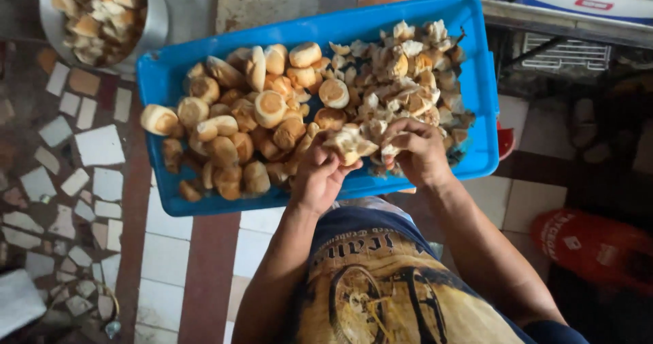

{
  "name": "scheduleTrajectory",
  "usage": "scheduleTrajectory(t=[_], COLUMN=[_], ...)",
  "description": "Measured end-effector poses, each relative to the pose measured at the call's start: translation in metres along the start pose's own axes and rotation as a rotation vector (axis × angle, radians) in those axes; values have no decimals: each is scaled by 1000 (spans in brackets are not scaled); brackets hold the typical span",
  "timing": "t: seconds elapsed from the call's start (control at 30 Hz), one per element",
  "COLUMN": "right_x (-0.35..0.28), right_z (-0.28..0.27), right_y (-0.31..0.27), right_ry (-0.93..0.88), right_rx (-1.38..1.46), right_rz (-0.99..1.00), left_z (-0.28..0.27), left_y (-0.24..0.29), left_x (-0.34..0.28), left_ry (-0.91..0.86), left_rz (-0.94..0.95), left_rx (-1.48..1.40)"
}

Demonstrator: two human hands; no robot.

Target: The person is manually breaking small bread rolls into smaller chunks and collecting them in a blue plastic bin.

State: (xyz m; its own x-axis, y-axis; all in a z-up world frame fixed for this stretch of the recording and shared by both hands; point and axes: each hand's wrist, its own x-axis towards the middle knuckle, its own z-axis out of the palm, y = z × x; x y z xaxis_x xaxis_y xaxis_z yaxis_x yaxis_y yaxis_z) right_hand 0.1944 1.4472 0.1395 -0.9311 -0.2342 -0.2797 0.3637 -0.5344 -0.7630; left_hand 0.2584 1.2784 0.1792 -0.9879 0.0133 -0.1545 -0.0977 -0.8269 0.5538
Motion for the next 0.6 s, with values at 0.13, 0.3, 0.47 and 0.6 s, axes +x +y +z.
scheduleTrajectory(t=[0.13,0.3,0.47,0.6], right_x=[-21,-15,-27,-16], right_z=[43,37,39,11], right_y=[-40,-10,4,46], right_ry=[-158,-261,-112,34], right_rx=[-398,-880,-569,68], right_rz=[-69,-356,-146,67], left_z=[-30,-12,-47,-40], left_y=[-5,13,-8,3], left_x=[-2,-1,-2,1], left_ry=[78,164,42,-51], left_rz=[-23,-107,-168,-213], left_rx=[178,816,639,217])
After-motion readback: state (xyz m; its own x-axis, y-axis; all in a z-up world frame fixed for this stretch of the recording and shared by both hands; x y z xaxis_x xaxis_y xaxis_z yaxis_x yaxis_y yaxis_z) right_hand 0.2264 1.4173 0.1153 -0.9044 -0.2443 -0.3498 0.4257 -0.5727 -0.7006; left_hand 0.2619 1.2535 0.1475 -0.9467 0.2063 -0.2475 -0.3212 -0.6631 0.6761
